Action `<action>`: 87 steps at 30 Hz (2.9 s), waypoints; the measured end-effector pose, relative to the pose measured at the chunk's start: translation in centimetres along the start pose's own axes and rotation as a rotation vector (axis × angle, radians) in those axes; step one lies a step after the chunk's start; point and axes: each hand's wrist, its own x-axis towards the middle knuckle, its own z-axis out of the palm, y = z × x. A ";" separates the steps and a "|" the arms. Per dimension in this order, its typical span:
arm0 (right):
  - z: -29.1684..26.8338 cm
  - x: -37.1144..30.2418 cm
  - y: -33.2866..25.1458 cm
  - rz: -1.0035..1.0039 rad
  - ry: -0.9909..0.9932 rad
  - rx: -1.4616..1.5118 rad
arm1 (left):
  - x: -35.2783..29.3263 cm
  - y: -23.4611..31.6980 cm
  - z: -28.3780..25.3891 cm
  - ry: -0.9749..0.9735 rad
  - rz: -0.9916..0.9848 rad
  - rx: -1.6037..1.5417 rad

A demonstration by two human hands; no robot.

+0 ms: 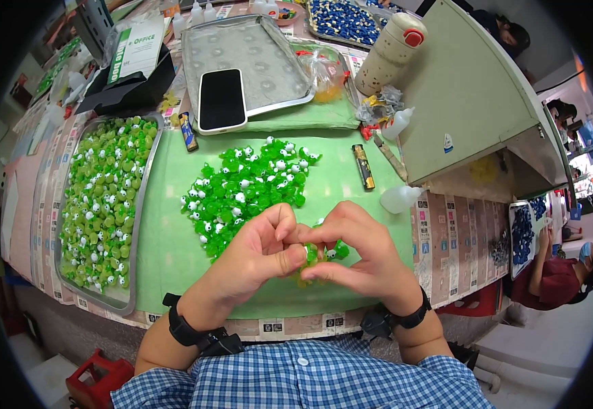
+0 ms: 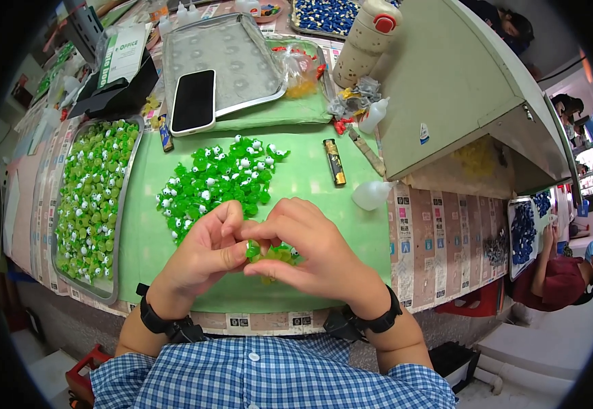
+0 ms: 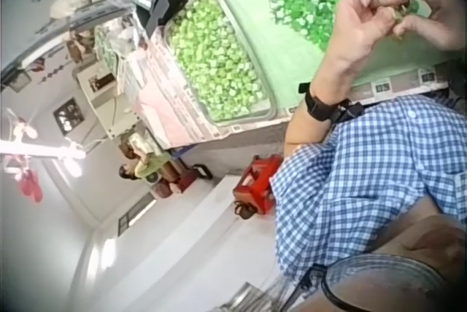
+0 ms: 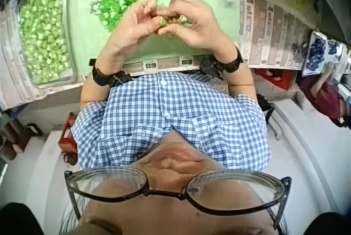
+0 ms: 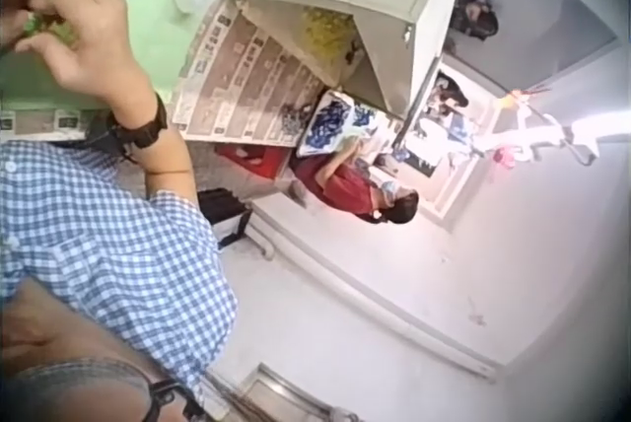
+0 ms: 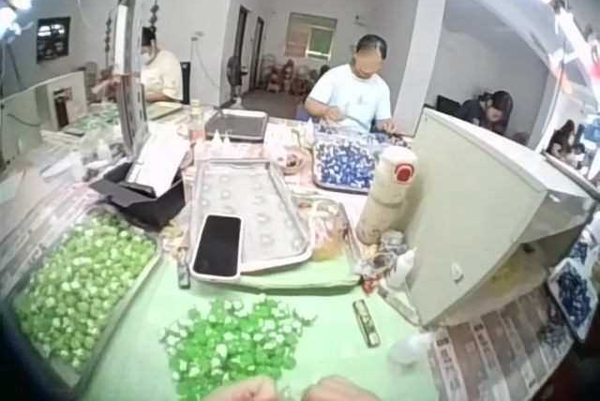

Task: Manually assembling and gluing small green, yellow, and white plastic decorative or functional components at a workstation.

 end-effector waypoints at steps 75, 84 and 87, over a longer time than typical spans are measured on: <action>-3.6 -0.4 -0.9 0.298 0.398 0.649 | -0.1 1.4 -0.5 0.293 0.125 0.282; -0.7 -0.8 -0.9 0.156 0.577 0.451 | -0.4 1.0 -0.5 0.310 0.174 0.253; -0.8 -1.3 -0.5 -0.027 0.463 0.171 | -0.1 0.9 0.0 0.278 0.236 0.283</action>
